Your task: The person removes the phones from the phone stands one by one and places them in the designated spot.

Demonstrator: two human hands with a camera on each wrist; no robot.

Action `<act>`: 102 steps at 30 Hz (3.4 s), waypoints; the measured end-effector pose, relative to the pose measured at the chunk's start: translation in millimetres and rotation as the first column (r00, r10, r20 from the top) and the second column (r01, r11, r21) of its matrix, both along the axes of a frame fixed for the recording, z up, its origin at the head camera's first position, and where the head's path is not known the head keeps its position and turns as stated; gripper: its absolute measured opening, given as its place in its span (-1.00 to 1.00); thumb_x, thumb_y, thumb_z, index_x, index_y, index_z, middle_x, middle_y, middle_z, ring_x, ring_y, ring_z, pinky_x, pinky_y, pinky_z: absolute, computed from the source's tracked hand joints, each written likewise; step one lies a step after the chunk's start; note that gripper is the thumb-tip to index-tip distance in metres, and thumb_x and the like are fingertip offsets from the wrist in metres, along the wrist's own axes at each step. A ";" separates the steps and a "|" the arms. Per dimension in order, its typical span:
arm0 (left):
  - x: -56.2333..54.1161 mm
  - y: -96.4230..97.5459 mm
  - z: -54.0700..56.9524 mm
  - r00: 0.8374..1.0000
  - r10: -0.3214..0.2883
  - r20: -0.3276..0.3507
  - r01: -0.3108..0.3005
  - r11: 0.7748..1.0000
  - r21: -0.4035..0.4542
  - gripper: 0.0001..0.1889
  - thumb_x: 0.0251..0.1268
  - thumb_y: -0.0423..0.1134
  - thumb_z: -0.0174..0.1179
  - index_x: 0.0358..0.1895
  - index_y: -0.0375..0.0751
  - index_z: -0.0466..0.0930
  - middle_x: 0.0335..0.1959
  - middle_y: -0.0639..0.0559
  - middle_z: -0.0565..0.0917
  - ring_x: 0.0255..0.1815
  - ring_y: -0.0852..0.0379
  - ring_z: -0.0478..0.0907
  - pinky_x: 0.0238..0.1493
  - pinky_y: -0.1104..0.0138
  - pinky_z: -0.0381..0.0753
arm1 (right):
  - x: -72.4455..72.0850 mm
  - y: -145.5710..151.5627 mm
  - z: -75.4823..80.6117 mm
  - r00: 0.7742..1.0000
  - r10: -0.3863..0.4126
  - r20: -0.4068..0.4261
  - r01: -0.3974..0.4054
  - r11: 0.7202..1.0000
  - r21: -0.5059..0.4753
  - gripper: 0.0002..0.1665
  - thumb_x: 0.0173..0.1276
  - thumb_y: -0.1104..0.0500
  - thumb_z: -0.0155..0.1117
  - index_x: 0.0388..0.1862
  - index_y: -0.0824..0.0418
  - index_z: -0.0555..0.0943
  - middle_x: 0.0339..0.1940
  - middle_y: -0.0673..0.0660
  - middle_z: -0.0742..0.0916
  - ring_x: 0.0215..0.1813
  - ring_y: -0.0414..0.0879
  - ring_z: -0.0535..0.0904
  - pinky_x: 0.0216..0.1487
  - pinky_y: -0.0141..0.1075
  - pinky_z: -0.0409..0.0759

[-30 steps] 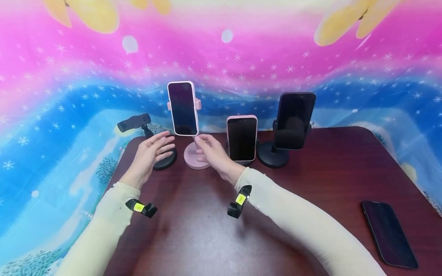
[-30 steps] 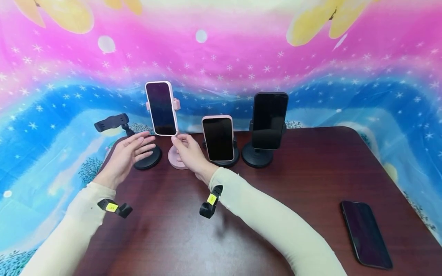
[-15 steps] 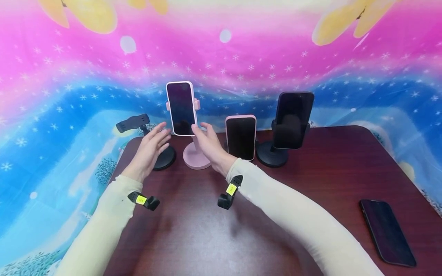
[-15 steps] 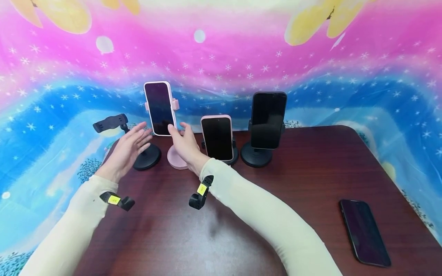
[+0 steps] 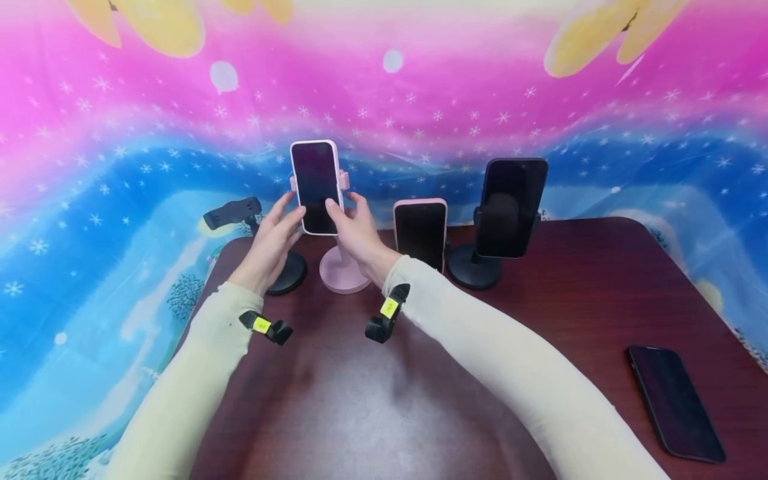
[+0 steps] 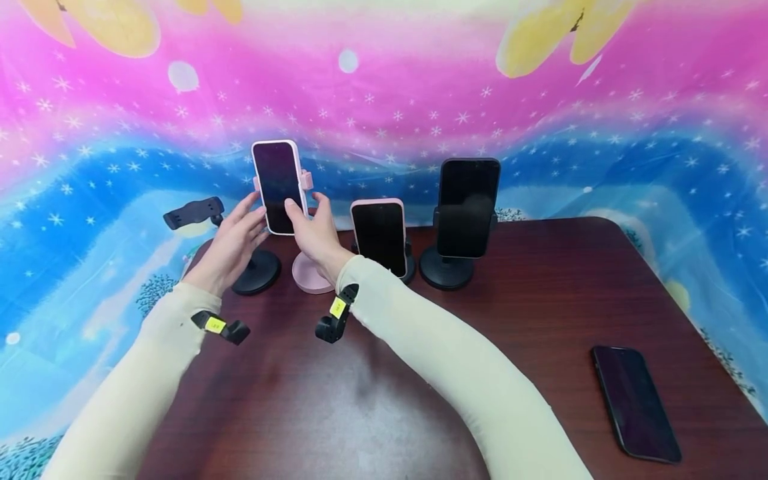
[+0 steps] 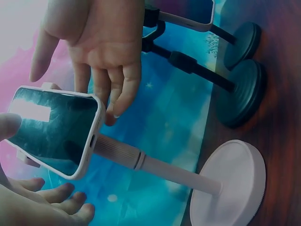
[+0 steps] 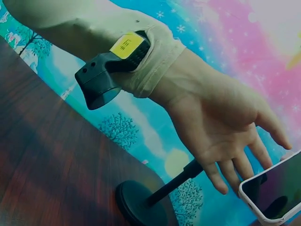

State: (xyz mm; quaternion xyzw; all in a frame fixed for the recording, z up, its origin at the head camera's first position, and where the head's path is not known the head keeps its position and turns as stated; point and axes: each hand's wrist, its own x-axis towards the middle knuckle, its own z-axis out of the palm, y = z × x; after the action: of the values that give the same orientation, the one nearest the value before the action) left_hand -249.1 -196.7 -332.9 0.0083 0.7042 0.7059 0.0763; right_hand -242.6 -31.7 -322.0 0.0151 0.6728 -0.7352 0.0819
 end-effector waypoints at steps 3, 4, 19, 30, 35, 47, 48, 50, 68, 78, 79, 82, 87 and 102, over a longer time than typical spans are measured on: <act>-5.7 3.1 1.1 1.000 0.001 -0.026 0.000 0.999 0.034 -0.24 0.59 -0.06 0.00 0.67 0.08 -0.21 0.68 -0.03 0.04 0.68 0.02 0.06 0.70 0.12 0.02 | -3.1 -0.7 0.9 1.000 -0.010 -0.018 0.010 1.000 0.021 -0.24 0.60 -0.07 0.06 0.63 0.10 0.06 0.45 0.30 0.48 0.46 0.11 0.45 0.48 -0.03 0.47; -7.0 3.9 1.6 0.999 0.002 -0.033 -0.001 0.999 0.043 -0.24 0.59 -0.07 0.00 0.67 0.08 -0.21 0.67 -0.04 0.06 0.67 0.02 0.10 0.69 0.12 0.04 | -4.2 -1.0 0.9 1.000 -0.013 -0.024 0.014 1.000 0.028 -0.25 0.61 -0.06 0.06 0.62 0.10 0.07 0.44 0.29 0.49 0.46 0.10 0.45 0.48 -0.03 0.47; -18.9 9.7 -1.6 1.000 0.014 -0.008 -0.014 1.000 0.018 -0.36 0.65 -0.17 -0.09 0.65 0.24 -0.09 0.59 -0.09 0.28 0.57 -0.01 0.30 0.64 0.03 0.18 | -10.3 -1.5 -8.2 0.998 0.013 -0.061 -0.009 0.998 0.067 -0.40 0.61 0.10 0.06 0.55 0.19 0.28 0.42 0.33 0.51 0.39 0.16 0.53 0.38 -0.01 0.57; -22.5 7.6 -2.5 1.000 0.017 0.013 -0.017 1.000 0.006 -0.35 0.64 -0.19 -0.08 0.66 0.14 -0.09 0.51 -0.21 0.39 0.42 0.03 0.50 0.55 0.08 0.36 | -10.7 -2.2 -13.1 0.998 -0.006 -0.064 0.013 0.994 0.110 -0.61 0.60 0.19 0.07 0.32 0.19 0.56 0.24 0.26 0.64 0.24 0.07 0.60 0.29 -0.15 0.61; -22.6 7.8 -3.4 0.999 0.045 -0.007 -0.045 0.999 0.020 -0.37 0.62 -0.23 -0.05 0.64 0.11 0.01 0.48 -0.20 0.44 0.37 0.03 0.54 0.52 0.04 0.39 | -10.7 -2.8 -15.2 0.996 -0.027 -0.084 0.034 0.996 0.088 -0.62 0.58 0.22 0.10 0.29 0.20 0.60 0.21 0.26 0.67 0.21 0.07 0.63 0.25 -0.20 0.63; -17.2 10.3 -3.4 0.995 0.082 -0.060 -0.082 0.997 0.011 -0.41 0.58 -0.27 0.02 0.59 0.06 0.15 0.37 -0.16 0.57 0.08 0.20 0.68 0.47 -0.03 0.45 | -8.4 -0.9 -17.4 0.993 -0.037 -0.110 0.049 0.993 0.110 -0.61 0.57 0.23 0.11 0.31 0.17 0.60 0.18 0.23 0.69 0.26 0.00 0.57 0.32 -0.18 0.59; -16.4 10.4 -3.4 0.994 0.086 -0.064 -0.086 0.996 0.007 -0.41 0.58 -0.27 0.03 0.58 0.06 0.16 0.34 -0.13 0.61 0.06 0.21 0.69 0.46 -0.01 0.47 | -8.3 -0.6 -18.0 0.993 -0.037 -0.113 0.050 0.992 0.113 -0.61 0.57 0.23 0.11 0.31 0.17 0.60 0.17 0.23 0.69 0.26 0.00 0.58 0.32 -0.18 0.59; -14.9 10.3 -3.2 0.994 0.087 -0.073 -0.088 0.996 -0.002 -0.41 0.57 -0.28 0.05 0.57 0.06 0.17 0.27 -0.06 0.66 0.03 0.24 0.69 0.41 0.07 0.54 | -7.8 0.1 -19.1 0.992 -0.038 -0.119 0.052 0.992 0.113 -0.61 0.57 0.23 0.11 0.30 0.17 0.60 0.17 0.23 0.70 0.24 0.00 0.59 0.34 -0.18 0.59; 8.2 4.6 9.7 0.976 0.035 -0.213 -0.042 0.999 -0.030 -0.50 0.52 -0.32 0.11 0.44 -0.05 0.25 0.02 0.08 0.73 -0.15 0.32 0.75 -0.05 0.45 0.73 | 12.0 6.2 -14.3 0.956 -0.001 -0.293 0.026 0.996 0.081 -0.62 0.55 0.31 0.11 0.29 0.29 0.59 0.14 0.29 0.73 0.11 0.11 0.72 0.21 -0.21 0.68; 26.0 3.5 15.8 0.965 0.068 -0.255 -0.076 0.997 -0.023 -0.49 0.49 -0.32 0.16 0.43 -0.08 0.28 0.27 -0.27 0.63 -0.14 0.34 0.77 -0.04 0.44 0.75 | 24.2 11.2 -8.9 0.951 0.053 -0.304 -0.027 0.996 0.088 -0.59 0.56 0.28 0.13 0.33 0.26 0.57 0.16 0.27 0.73 0.10 0.10 0.75 0.19 -0.21 0.71; 27.6 3.2 16.2 0.964 0.069 -0.258 -0.077 0.997 -0.021 -0.49 0.48 -0.32 0.17 0.42 -0.08 0.28 0.25 -0.24 0.65 -0.14 0.33 0.77 -0.05 0.45 0.74 | 25.5 11.7 -8.5 0.951 0.058 -0.302 -0.033 0.996 0.088 -0.59 0.56 0.28 0.13 0.33 0.25 0.56 0.17 0.26 0.73 0.10 0.10 0.74 0.18 -0.20 0.71; 32.2 2.9 17.5 0.962 0.074 -0.264 -0.080 0.997 -0.013 -0.49 0.46 -0.32 0.19 0.40 -0.09 0.30 0.19 -0.18 0.69 -0.13 0.30 0.78 -0.07 0.45 0.75 | 30.1 13.0 -6.8 0.950 0.072 -0.304 -0.044 0.994 0.096 -0.58 0.56 0.27 0.13 0.35 0.24 0.55 0.19 0.24 0.72 0.14 0.07 0.74 0.20 -0.20 0.71; 41.9 3.8 20.4 0.955 0.066 -0.291 -0.082 0.996 -0.044 -0.47 0.47 -0.31 0.19 0.42 -0.07 0.29 0.16 -0.13 0.72 -0.10 0.31 0.77 -0.02 0.46 0.72 | 38.4 15.9 -4.5 0.937 0.087 -0.338 -0.059 0.994 0.093 -0.59 0.56 0.30 0.12 0.33 0.29 0.55 0.20 0.27 0.72 0.18 0.08 0.71 0.19 -0.20 0.71; 70.8 15.5 29.1 0.931 0.043 -0.364 -0.053 0.998 -0.017 -0.54 0.44 -0.39 0.20 0.33 -0.09 0.38 0.06 0.13 0.76 -0.02 0.31 0.76 0.04 0.46 0.72 | 66.5 35.2 4.7 0.935 0.113 -0.335 -0.074 0.989 0.128 -0.56 0.55 0.25 0.15 0.36 0.24 0.55 0.23 0.23 0.70 0.17 0.07 0.70 0.13 -0.04 0.72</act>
State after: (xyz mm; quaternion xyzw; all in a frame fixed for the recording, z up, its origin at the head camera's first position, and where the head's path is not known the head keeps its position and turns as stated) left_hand -178.2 -181.2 -303.8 0.1204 0.7155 0.6843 -0.0721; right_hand -176.0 3.5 -317.2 -0.1399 0.7174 -0.6825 -0.0020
